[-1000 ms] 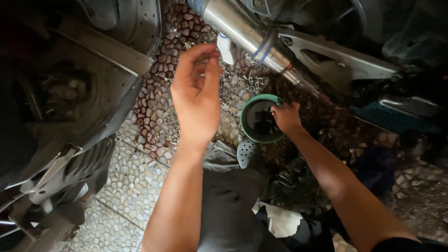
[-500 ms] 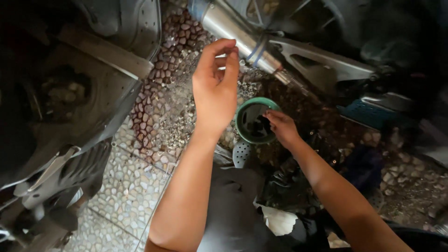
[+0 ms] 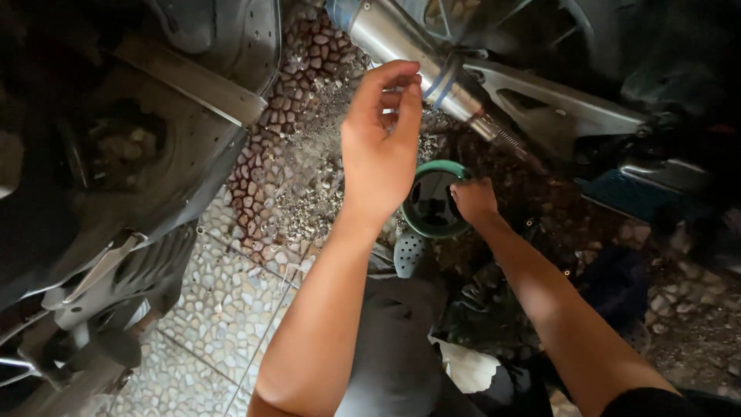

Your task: The person is performing an oil change on a motorcycle. They use a wrench to loosen and remove the drain plug, allowing dark oil to drain into a green container placed underneath. After the oil drains, the person cleans the drain plug and reinserts it into the engine.

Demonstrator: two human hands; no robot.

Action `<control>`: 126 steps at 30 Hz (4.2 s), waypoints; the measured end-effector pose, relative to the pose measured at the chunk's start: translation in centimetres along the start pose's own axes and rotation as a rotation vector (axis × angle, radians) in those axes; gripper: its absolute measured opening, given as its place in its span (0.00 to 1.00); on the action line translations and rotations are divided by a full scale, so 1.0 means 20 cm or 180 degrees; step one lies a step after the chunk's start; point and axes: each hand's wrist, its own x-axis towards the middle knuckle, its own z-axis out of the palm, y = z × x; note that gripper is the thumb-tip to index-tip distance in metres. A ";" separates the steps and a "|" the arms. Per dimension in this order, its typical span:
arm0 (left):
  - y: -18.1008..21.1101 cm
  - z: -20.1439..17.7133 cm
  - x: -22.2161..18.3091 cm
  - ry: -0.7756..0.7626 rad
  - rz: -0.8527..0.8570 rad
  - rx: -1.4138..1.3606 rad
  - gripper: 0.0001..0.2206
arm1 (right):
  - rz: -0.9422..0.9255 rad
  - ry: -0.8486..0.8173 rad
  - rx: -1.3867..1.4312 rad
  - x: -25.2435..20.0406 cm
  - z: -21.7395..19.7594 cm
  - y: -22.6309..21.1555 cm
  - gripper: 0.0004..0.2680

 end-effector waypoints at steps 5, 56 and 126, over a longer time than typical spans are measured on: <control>-0.02 -0.02 0.03 0.0019 -0.0049 0.0076 0.09 | -0.0596 -0.0038 -0.0568 0.00 0.14 0.04 0.03; -0.09 -0.03 0.03 -0.0229 -0.0330 0.0066 0.09 | -0.0595 0.0016 -0.0955 -0.01 0.26 -0.07 0.04; 0.58 0.82 -0.60 -0.2057 0.0954 -0.0170 0.08 | 0.1219 0.2353 0.4404 -1.60 -2.13 -0.03 0.08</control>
